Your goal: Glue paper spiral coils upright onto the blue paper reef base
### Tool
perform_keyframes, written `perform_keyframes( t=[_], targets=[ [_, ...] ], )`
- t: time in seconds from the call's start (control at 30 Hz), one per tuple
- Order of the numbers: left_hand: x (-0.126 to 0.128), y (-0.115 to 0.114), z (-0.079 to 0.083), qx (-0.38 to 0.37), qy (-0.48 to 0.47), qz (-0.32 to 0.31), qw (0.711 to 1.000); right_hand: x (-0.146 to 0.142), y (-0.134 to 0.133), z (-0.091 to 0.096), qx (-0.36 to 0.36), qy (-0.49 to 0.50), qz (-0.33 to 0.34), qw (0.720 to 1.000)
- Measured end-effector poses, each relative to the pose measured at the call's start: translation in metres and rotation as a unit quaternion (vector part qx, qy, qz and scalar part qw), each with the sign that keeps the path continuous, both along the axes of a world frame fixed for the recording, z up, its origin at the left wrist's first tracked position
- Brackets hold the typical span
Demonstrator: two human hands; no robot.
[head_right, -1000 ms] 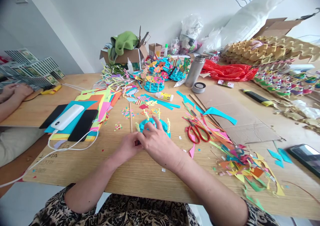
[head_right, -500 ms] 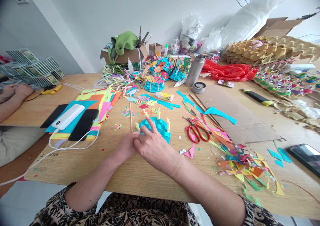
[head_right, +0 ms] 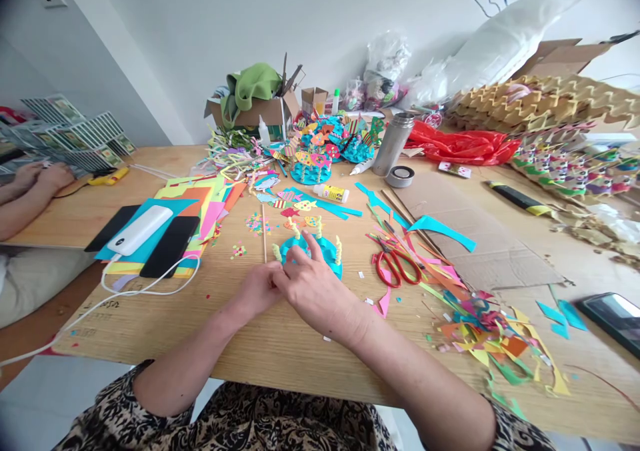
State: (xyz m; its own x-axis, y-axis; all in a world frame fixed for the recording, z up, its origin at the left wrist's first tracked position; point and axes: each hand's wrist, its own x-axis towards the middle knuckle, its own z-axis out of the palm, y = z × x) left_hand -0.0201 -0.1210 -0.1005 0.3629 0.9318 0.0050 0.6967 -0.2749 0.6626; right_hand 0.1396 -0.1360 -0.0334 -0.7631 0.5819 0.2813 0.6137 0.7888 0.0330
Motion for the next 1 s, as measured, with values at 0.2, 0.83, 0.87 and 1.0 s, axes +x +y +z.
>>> perform_keyframes(
  t=[0.2, 0.83, 0.87, 1.0],
  targets=[
    [0.001, 0.0, 0.003, 0.001, -0.005, -0.018, 1.0, 0.006, 0.004, 0.008, -0.046, 0.026, -0.005, 0.999],
    [0.0, -0.001, 0.002, -0.01, -0.019, -0.017, 1.0, 0.002, 0.009, 0.009, -0.11, 0.064, 0.002, 0.992],
    [0.0, -0.001, 0.003, -0.007, -0.021, -0.019, 1.0, 0.004, 0.009, 0.012, -0.11, 0.074, -0.004, 0.991],
    [-0.001, -0.001, 0.007, -0.011, -0.032, -0.028, 0.999, 0.019, 0.013, 0.024, -0.104, 0.153, -0.028, 0.982]
  ],
)
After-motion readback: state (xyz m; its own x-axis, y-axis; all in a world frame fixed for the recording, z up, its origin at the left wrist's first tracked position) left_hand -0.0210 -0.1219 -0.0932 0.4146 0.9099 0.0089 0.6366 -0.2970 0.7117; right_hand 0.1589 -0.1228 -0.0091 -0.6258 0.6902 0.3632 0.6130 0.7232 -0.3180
